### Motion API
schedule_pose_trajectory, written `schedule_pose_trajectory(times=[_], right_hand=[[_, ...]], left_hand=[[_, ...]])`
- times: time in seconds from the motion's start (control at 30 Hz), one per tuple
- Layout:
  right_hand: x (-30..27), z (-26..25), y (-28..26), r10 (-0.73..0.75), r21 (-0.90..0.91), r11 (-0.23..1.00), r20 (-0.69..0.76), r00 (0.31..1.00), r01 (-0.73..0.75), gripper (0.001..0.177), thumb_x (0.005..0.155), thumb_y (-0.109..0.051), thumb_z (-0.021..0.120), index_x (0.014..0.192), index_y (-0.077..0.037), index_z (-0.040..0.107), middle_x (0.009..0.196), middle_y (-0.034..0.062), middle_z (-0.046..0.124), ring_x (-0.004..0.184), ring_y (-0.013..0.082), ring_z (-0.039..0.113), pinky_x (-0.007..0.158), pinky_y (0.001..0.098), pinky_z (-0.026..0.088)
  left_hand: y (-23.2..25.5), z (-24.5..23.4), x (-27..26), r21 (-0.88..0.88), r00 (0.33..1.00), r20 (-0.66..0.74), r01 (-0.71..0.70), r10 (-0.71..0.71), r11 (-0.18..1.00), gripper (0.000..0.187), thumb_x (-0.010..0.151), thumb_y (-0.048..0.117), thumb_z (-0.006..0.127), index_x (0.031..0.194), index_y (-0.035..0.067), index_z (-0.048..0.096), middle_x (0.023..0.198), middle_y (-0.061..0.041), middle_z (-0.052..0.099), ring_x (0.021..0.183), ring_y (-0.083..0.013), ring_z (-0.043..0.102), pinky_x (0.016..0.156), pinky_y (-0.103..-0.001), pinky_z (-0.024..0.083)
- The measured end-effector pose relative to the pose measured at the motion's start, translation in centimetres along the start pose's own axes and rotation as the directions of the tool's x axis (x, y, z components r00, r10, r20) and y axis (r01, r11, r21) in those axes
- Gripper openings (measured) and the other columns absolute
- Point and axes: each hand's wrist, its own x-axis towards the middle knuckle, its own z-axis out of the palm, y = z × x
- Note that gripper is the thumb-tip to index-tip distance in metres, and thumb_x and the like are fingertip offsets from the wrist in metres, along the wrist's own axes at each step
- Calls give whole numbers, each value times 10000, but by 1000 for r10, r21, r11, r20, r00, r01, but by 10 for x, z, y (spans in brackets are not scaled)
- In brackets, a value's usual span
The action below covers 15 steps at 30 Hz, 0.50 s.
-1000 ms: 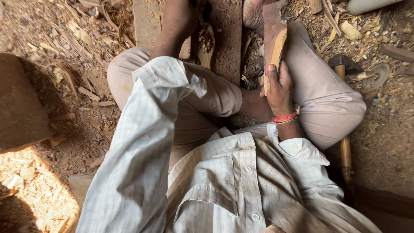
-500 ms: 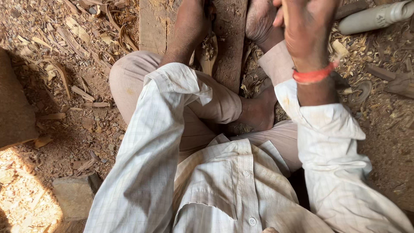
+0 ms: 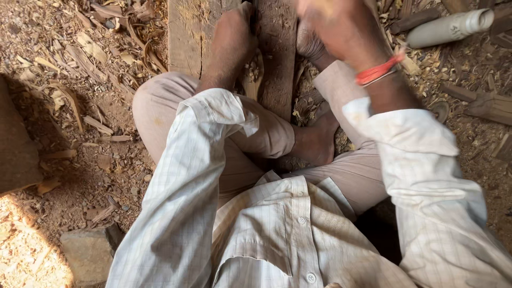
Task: The person sits cross-legged on the ground and carves a piece of wood using a chisel and a wooden mallet. They repeatedly strike the chisel to shape the wood, creating wood shavings that accumulate around the work area.
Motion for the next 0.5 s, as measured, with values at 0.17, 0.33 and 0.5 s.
schedule_pose_trajectory(times=[0.17,0.33,0.5], right_hand=[[-1,14,1,444,198,873,54,895,-445,263,1081,-233,673,1044,20,735,801,147,707,644,222,673,575,342,532],[2,20,4,636,362,683,135,760,-635,315,1158,-264,596,1144,17,737,788,118,693,634,163,658,559,309,511],[-3,3,12,687,180,423,575,444,-888,428,998,-401,652,1305,-113,578,655,3,600,509,125,582,451,302,476]], left_hand=[[7,-2,-3,123,986,67,142,-151,982,344,822,16,712,1160,68,677,989,-199,728,935,-373,717,804,-507,569],[10,-5,-3,176,993,5,119,-122,977,272,830,64,751,1098,76,710,953,-178,744,881,-335,734,790,-487,587],[7,-5,-10,149,988,65,129,-140,980,263,877,62,728,1137,51,688,923,-188,734,821,-315,744,718,-468,603]])
